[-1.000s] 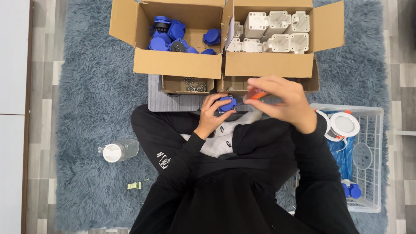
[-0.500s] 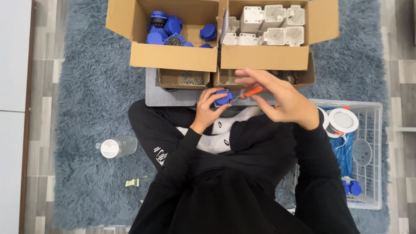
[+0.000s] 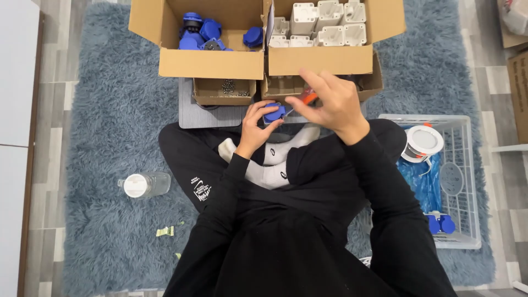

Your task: The person sits on a rug and assembles a small electrical component by screwing a blue cover onto a white box using a screwdriver. They then attach a white cylindrical part to the assembly and place the finished unit into a plastic basket.

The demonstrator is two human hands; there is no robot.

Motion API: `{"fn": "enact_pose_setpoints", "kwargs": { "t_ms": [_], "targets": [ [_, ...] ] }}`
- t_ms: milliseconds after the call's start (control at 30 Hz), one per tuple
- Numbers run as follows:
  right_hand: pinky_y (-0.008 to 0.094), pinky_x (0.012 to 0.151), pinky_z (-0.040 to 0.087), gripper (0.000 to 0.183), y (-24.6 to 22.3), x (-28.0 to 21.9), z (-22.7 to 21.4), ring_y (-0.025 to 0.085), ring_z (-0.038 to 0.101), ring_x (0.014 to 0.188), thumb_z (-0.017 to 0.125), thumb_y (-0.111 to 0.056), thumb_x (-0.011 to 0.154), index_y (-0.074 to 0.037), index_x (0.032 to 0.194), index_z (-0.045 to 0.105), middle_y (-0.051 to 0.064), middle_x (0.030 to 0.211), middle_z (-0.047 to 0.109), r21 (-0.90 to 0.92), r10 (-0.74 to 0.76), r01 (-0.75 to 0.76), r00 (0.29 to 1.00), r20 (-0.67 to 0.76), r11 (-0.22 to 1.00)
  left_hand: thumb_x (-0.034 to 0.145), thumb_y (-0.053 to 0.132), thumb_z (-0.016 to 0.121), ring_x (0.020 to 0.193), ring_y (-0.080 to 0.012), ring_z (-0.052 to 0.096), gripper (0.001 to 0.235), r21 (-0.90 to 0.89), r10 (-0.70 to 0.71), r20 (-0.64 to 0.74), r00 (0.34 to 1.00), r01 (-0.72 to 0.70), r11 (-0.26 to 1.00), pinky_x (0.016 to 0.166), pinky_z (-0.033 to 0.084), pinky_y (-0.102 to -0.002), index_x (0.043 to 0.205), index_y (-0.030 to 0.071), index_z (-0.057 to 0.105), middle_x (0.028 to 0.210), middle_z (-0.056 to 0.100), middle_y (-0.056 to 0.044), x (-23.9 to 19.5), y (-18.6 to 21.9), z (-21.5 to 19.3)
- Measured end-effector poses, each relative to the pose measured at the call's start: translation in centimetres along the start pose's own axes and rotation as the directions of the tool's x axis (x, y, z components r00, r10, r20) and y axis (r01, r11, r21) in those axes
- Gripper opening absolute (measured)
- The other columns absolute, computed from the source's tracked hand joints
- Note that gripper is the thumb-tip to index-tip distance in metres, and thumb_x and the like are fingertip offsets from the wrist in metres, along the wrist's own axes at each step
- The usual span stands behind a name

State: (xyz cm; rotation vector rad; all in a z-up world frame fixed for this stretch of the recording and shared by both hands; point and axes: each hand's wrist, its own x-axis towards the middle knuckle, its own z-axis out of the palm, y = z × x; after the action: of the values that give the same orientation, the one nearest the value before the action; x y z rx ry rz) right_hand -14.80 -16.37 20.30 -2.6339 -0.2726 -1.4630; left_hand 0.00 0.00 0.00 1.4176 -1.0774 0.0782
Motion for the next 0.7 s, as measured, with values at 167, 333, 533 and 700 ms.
{"fn": "enact_pose_setpoints", "kwargs": {
  "t_ms": [167, 333, 533, 700],
  "targets": [
    [0.056, 0.105, 0.057, 0.064, -1.9, 2.9, -3.4, 0.045, 0.070, 0.128, 0.069, 0.006, 0.099, 0.005, 0.161, 0.049, 0.027, 0.143, 0.067, 0.539, 0.093, -0.261, 0.943, 0.319, 0.801, 0.091, 0.030, 0.095, 0.121, -0.0296, 0.072, 0.037, -0.012, -0.003, 0.020, 1.000, 0.003, 1.000, 0.107, 0.054, -0.045, 0.125, 0.024, 0.083, 0.133, 0.076, -0.003, -0.2, -0.2, -0.3],
    [0.052, 0.098, 0.059, 0.070, -2.3, 3.4, -3.9, 0.042, 0.074, 0.123, 0.067, 0.014, 0.100, 0.003, 0.165, 0.046, 0.025, 0.145, 0.071, 0.550, 0.092, -0.359, 0.886, 0.454, 0.754, 0.091, 0.032, 0.095, 0.121, -0.0290, 0.072, 0.036, -0.028, -0.003, 0.028, 1.000, 0.004, 1.000, 0.108, 0.054, -0.044, 0.125, 0.025, 0.083, 0.133, 0.076, -0.002, -0.2, -0.5, -0.5],
    [0.041, 0.077, 0.062, 0.054, -1.6, 3.0, -0.5, 0.032, 0.077, 0.093, 0.093, -0.004, 0.097, 0.000, 0.147, 0.072, 0.015, 0.112, 0.083, 0.361, 0.097, -0.189, 0.961, 0.258, 0.913, 0.091, 0.032, 0.094, 0.120, -0.0331, 0.072, 0.035, -0.072, 0.015, 0.020, 1.000, -0.013, 0.997, 0.107, 0.055, -0.048, 0.123, 0.024, 0.083, 0.133, 0.075, -0.004, 0.1, -0.6, -1.0],
    [0.026, 0.052, 0.043, 0.049, -2.7, 1.9, 1.2, 0.013, 0.053, 0.062, 0.109, -0.012, 0.095, 0.002, 0.132, 0.081, 0.004, 0.087, 0.059, -0.094, 0.018, -0.005, 0.991, 0.136, 0.996, 0.085, 0.019, 0.093, 0.121, -0.0240, 0.068, 0.037, 0.029, -0.072, 0.091, 0.993, 0.070, 0.997, 0.109, 0.055, -0.036, 0.120, 0.014, 0.081, 0.136, 0.072, 0.001, 0.3, 1.6, -2.1]
  ]
}}
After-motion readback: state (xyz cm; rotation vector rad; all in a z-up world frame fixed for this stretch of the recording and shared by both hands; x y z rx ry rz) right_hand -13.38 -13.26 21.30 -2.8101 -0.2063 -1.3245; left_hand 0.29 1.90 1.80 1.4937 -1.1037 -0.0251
